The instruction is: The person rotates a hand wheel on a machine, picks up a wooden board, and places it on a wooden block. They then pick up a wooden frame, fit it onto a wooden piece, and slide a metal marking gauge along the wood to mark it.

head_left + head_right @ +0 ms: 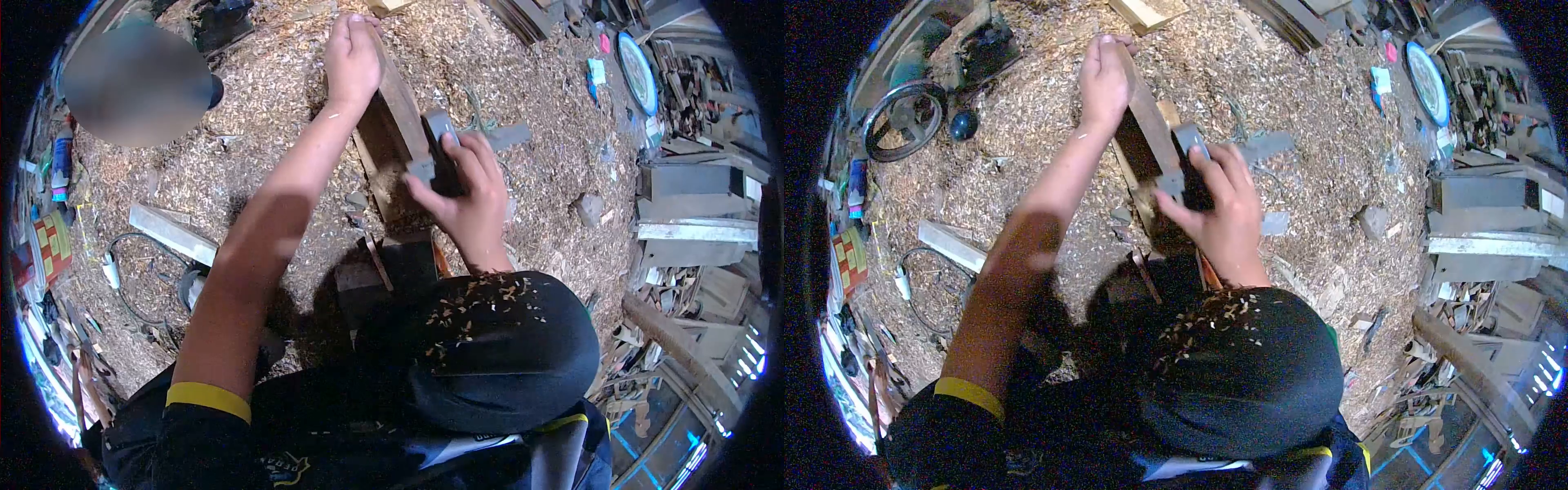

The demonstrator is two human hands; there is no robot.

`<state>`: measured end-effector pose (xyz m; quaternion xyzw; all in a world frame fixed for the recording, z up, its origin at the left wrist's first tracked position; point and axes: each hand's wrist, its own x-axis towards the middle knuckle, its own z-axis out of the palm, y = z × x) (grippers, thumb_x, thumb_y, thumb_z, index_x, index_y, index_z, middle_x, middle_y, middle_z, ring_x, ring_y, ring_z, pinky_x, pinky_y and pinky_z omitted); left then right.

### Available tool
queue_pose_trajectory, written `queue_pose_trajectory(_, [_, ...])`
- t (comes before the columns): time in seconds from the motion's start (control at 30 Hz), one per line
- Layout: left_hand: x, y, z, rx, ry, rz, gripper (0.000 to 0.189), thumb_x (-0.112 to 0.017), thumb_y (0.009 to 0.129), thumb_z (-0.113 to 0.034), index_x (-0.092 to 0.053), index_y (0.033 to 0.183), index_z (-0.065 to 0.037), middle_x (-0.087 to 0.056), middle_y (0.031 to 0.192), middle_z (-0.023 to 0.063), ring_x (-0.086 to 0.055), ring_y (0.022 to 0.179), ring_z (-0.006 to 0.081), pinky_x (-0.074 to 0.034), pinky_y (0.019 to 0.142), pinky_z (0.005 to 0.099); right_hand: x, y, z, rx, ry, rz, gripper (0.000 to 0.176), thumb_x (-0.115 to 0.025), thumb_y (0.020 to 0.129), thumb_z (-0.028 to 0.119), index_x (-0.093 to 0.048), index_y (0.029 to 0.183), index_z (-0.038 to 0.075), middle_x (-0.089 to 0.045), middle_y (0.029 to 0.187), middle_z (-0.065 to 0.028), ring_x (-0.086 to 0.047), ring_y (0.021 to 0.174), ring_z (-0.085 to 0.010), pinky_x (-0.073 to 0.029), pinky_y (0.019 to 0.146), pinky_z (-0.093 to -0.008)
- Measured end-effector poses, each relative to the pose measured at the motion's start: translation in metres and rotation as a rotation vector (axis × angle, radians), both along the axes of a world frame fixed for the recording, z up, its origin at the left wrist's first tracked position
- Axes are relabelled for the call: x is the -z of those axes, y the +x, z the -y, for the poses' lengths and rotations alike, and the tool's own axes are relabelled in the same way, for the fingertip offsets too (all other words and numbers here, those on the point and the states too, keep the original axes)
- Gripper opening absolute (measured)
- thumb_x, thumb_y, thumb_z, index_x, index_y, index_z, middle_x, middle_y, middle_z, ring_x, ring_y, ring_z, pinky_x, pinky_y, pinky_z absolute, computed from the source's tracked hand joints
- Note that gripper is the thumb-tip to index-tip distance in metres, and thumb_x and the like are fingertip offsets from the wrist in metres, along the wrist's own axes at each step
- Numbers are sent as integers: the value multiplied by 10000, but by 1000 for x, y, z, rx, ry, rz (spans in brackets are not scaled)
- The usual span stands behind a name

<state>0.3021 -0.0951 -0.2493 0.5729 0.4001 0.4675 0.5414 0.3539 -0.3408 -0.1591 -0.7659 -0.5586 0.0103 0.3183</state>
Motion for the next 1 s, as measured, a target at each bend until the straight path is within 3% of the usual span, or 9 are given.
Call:
queue_pose_trajectory(0.13, [6,3,-10,-39,-38,88,409,-409,1204,-274,-689,1051,-18,-767,954,112,-730,922,250,-558,927,407,6,4,-56,-7,79,-33,663,-1026,712,281,-753,1246,-4,-720,1234,-190,-712,1187,-409,-605,1008,-465])
queue_pose_trajectory(0.33, [-7,-7,-6,44,95,6,415,-385,1200,-251,-712,1107,-14,-796,1035,130,-744,992,257,-554,978,409,9,-1,-47,-18,115,20,674,-1011,730,298,-742,1269,-4,-710,1265,-199,-704,1205,-427,-599,1021,-478])
queue_pose_trajectory(0.4, [-6,-13,-1,63,83,37,406,-386,1200,-245,-717,1154,-14,-796,1069,139,-745,1011,265,-555,987,409,3,1,-43,-69,81,-52,599,-932,822,218,-713,1327,-18,-696,1324,-214,-675,1277,-450,-557,1102,-506])
queue_pose_trajectory(0.47, [-14,-30,1,159,3,-32,453,-346,1212,-285,-706,1334,-38,-743,1291,130,-676,1214,227,-484,1134,380,1,16,-33,-162,62,-139,551,-851,877,176,-691,1369,-16,-674,1378,-233,-636,1337,-464,-513,1156,-519])
queue_pose_trajectory(0.53, [-14,-55,18,225,24,20,478,-396,1164,-203,-547,1592,-54,-575,1599,204,-543,1489,301,-383,1280,408,-4,27,-26,-243,54,-218,510,-770,933,133,-668,1410,-15,-651,1432,-252,-598,1397,-478,-468,1211,-531])
queue_pose_trajectory(0.63, [-3,-95,76,354,9,-65,620,-438,1090,-120,-356,1687,28,-378,1749,236,-348,1633,334,-267,1350,424,-7,37,-18,-327,-77,-302,511,-598,1002,94,-601,1507,17,-549,1593,-295,-425,1575,-493,-334,1322,-544])
queue_pose_trajectory(0.77, [22,-131,152,509,41,-202,787,-585,1067,-189,-255,1733,72,-282,1805,291,-270,1691,401,-222,1376,455,8,40,-18,-353,-58,-277,641,-609,987,82,-526,1623,63,-521,1636,-271,-392,1611,-477,-288,1341,-525])
queue_pose_trajectory(0.87, [32,-125,182,579,183,-226,1088,-789,999,-496,-218,1728,75,-311,1748,341,-289,1654,487,-259,1347,520,12,30,-27,-303,-35,-197,665,-740,948,135,-540,1579,60,-547,1600,-282,-416,1593,-494,-329,1317,-538])
queue_pose_trajectory(1.0, [38,-91,190,528,208,-163,1057,-763,999,-553,-258,1712,42,-374,1677,306,-333,1578,486,-259,1305,574,17,20,-37,-196,125,-121,676,-944,783,260,-614,1316,5,-642,1348,-258,-550,1398,-543,-439,1205,-593])
